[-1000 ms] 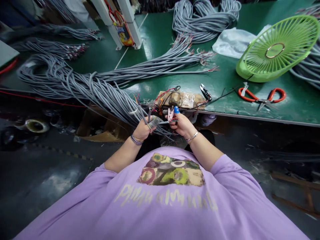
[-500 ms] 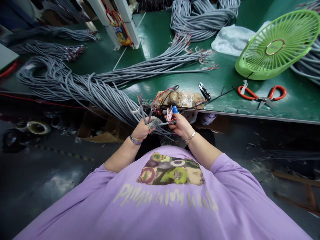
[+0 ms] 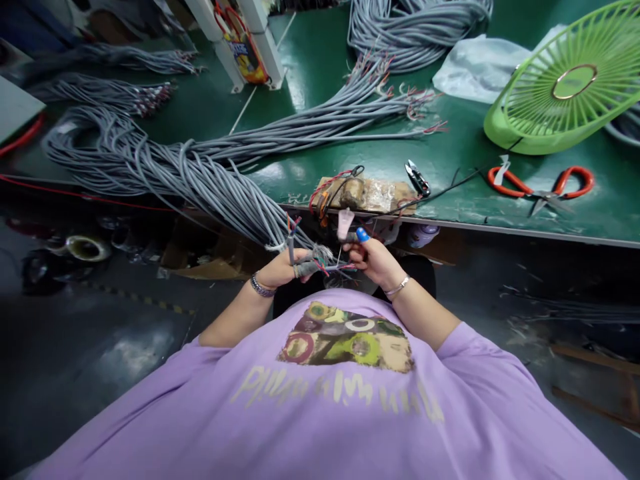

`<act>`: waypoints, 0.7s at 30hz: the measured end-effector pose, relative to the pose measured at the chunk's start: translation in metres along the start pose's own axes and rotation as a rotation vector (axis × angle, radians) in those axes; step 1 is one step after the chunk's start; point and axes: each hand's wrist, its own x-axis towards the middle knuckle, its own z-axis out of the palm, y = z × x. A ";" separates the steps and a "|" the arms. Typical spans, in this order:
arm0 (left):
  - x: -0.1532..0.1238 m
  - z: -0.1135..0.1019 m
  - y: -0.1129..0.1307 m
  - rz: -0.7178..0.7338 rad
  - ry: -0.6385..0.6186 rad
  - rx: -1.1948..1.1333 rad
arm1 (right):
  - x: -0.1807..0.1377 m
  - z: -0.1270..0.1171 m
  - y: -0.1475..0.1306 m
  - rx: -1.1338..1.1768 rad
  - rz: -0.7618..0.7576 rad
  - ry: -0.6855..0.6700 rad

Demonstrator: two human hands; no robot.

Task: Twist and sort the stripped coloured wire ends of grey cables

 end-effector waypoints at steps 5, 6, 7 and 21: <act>0.009 0.004 -0.011 0.120 0.069 0.102 | -0.032 -0.004 0.003 -0.189 -0.108 0.002; 0.011 0.006 -0.012 0.136 0.083 0.126 | -0.038 -0.004 0.001 -0.222 -0.128 -0.003; 0.013 0.007 -0.013 0.148 0.094 0.147 | -0.044 -0.003 -0.002 -0.259 -0.153 -0.014; 0.003 0.017 -0.011 0.413 0.284 0.326 | -0.060 0.014 -0.009 -0.696 -0.541 0.222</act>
